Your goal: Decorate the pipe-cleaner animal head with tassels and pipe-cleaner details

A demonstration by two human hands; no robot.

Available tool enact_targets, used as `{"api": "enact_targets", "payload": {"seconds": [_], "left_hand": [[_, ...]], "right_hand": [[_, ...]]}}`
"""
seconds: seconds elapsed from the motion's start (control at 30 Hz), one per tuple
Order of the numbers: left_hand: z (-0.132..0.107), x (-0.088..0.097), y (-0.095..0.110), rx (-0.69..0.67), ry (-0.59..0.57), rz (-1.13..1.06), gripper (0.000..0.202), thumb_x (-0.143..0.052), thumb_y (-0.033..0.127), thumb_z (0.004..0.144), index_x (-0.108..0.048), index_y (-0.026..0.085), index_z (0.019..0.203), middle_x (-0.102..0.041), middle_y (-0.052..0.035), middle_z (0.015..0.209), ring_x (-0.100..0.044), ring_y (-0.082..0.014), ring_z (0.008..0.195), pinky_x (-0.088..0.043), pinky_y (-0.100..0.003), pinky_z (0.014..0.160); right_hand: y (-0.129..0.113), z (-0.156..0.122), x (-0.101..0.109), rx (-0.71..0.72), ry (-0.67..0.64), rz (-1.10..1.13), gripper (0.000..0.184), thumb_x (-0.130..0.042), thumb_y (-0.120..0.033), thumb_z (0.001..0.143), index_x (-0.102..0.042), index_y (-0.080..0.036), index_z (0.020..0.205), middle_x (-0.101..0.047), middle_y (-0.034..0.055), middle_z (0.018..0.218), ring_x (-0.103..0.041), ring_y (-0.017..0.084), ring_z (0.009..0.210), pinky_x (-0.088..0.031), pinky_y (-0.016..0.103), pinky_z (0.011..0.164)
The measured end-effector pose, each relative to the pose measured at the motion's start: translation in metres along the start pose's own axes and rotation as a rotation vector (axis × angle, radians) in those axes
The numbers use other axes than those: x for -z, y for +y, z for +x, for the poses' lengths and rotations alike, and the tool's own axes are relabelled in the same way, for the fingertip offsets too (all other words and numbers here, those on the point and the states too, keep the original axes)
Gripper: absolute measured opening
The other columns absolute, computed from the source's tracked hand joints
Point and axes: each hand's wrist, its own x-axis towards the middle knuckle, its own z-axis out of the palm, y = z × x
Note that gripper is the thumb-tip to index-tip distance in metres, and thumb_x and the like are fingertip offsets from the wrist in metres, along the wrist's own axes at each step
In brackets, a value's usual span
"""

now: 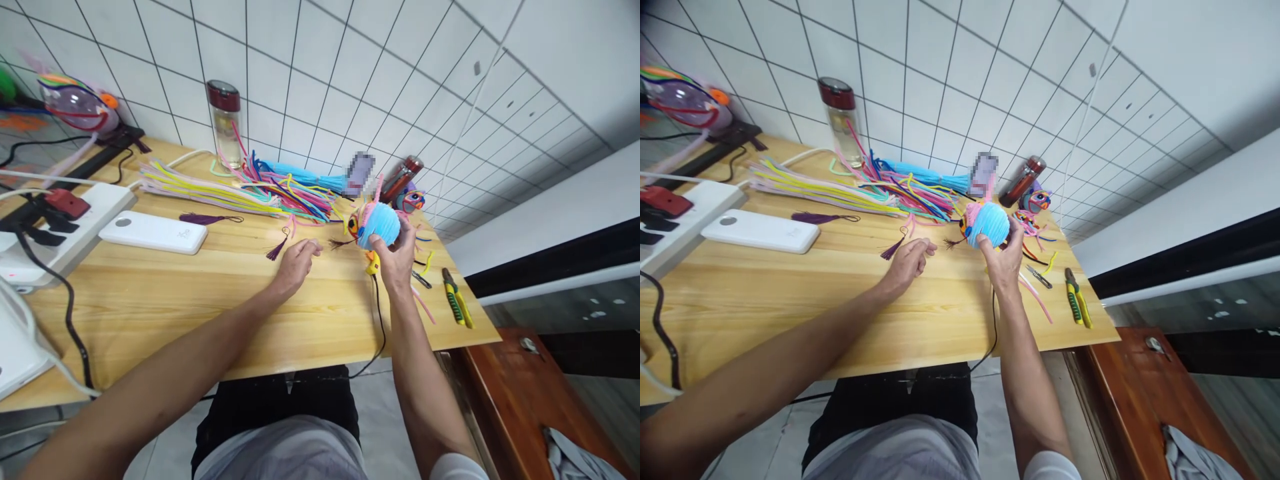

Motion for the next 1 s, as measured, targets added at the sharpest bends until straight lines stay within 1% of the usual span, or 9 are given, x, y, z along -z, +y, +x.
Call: {"api": "enact_targets", "payload": {"seconds": [0.33, 0.4, 0.47, 0.53, 0.6, 0.67, 0.73, 0.83, 1.0], "left_hand": [[0.005, 0.0, -0.014, -0.027, -0.045, 0.007, 0.045, -0.059, 0.058, 0.083, -0.071, 0.016, 0.089, -0.067, -0.0029, 0.083, -0.038, -0.0073, 0.048, -0.025, -0.024, 0.044], [0.005, 0.001, -0.015, -0.03, -0.057, 0.029, 0.044, -0.058, 0.058, 0.083, -0.071, 0.016, 0.088, -0.067, -0.0032, 0.082, -0.038, -0.0081, 0.05, -0.026, -0.024, 0.046], [0.005, 0.001, -0.015, -0.049, -0.076, 0.073, 0.043, -0.058, 0.057, 0.085, -0.071, 0.017, 0.09, -0.067, -0.003, 0.082, -0.04, -0.0093, 0.052, -0.028, -0.024, 0.047], [0.005, 0.002, -0.015, -0.08, -0.076, 0.131, 0.043, -0.059, 0.056, 0.086, -0.073, 0.018, 0.1, -0.07, -0.0037, 0.086, -0.045, -0.0111, 0.056, -0.032, -0.025, 0.05], [0.005, 0.003, -0.015, -0.105, -0.062, 0.182, 0.046, -0.061, 0.052, 0.086, -0.072, 0.018, 0.116, -0.074, -0.0065, 0.098, -0.052, -0.0131, 0.062, -0.037, -0.025, 0.054], [0.005, 0.004, -0.015, -0.105, -0.071, 0.219, 0.049, -0.057, 0.045, 0.087, -0.07, 0.017, 0.125, -0.076, -0.0089, 0.105, -0.056, -0.0147, 0.066, -0.041, -0.026, 0.057], [0.004, 0.006, -0.014, -0.113, -0.123, 0.261, 0.046, -0.051, 0.039, 0.088, -0.07, 0.016, 0.123, -0.076, -0.0077, 0.1, -0.057, -0.0162, 0.068, -0.043, -0.027, 0.06], [0.003, 0.008, -0.012, -0.167, -0.158, 0.332, 0.041, -0.047, 0.035, 0.088, -0.074, 0.017, 0.113, -0.07, -0.0026, 0.083, -0.059, -0.0183, 0.072, -0.046, -0.029, 0.066], [0.001, 0.01, -0.009, -0.221, -0.157, 0.419, 0.043, -0.045, 0.037, 0.091, -0.078, 0.017, 0.111, -0.062, 0.0008, 0.07, -0.057, -0.02, 0.067, -0.047, -0.031, 0.068]], "right_hand": [[-0.037, 0.044, 0.015, 0.294, 0.213, 0.326, 0.074, -0.084, -0.055, 0.076, -0.055, -0.027, 0.139, -0.063, 0.0104, 0.138, -0.065, 0.033, 0.131, -0.054, 0.057, 0.114], [-0.042, 0.048, 0.016, 0.317, 0.219, 0.391, 0.075, -0.085, -0.054, 0.073, -0.057, -0.028, 0.137, -0.065, 0.0091, 0.136, -0.065, 0.032, 0.132, -0.054, 0.057, 0.114], [-0.047, 0.05, 0.017, 0.282, 0.214, 0.484, 0.071, -0.086, -0.053, 0.072, -0.06, -0.029, 0.134, -0.068, 0.0061, 0.131, -0.068, 0.029, 0.126, -0.056, 0.053, 0.111], [-0.054, 0.049, 0.019, 0.179, 0.168, 0.6, 0.063, -0.084, -0.051, 0.073, -0.063, -0.029, 0.128, -0.072, 0.0025, 0.123, -0.072, 0.025, 0.116, -0.061, 0.046, 0.103], [-0.063, 0.046, 0.023, 0.069, 0.091, 0.692, 0.055, -0.079, -0.052, 0.076, -0.065, -0.03, 0.125, -0.075, 0.0008, 0.118, -0.074, 0.024, 0.111, -0.064, 0.043, 0.097], [-0.074, 0.042, 0.028, 0.013, 0.019, 0.723, 0.051, -0.075, -0.055, 0.078, -0.068, -0.031, 0.123, -0.078, 0.002, 0.119, -0.075, 0.027, 0.116, -0.064, 0.045, 0.098], [-0.083, 0.041, 0.033, 0.008, -0.037, 0.707, 0.052, -0.071, -0.061, 0.08, -0.071, -0.032, 0.123, -0.08, 0.0047, 0.12, -0.073, 0.032, 0.124, -0.062, 0.052, 0.103], [-0.092, 0.046, 0.04, 0.009, -0.138, 0.652, 0.063, -0.061, -0.076, 0.081, -0.073, -0.033, 0.125, -0.081, 0.0075, 0.122, -0.069, 0.037, 0.134, -0.058, 0.062, 0.109], [-0.094, 0.07, 0.058, 0.023, -0.238, 0.584, 0.085, -0.054, -0.093, 0.074, -0.071, -0.033, 0.132, -0.081, 0.0084, 0.125, -0.066, 0.039, 0.138, -0.055, 0.066, 0.111]]}}
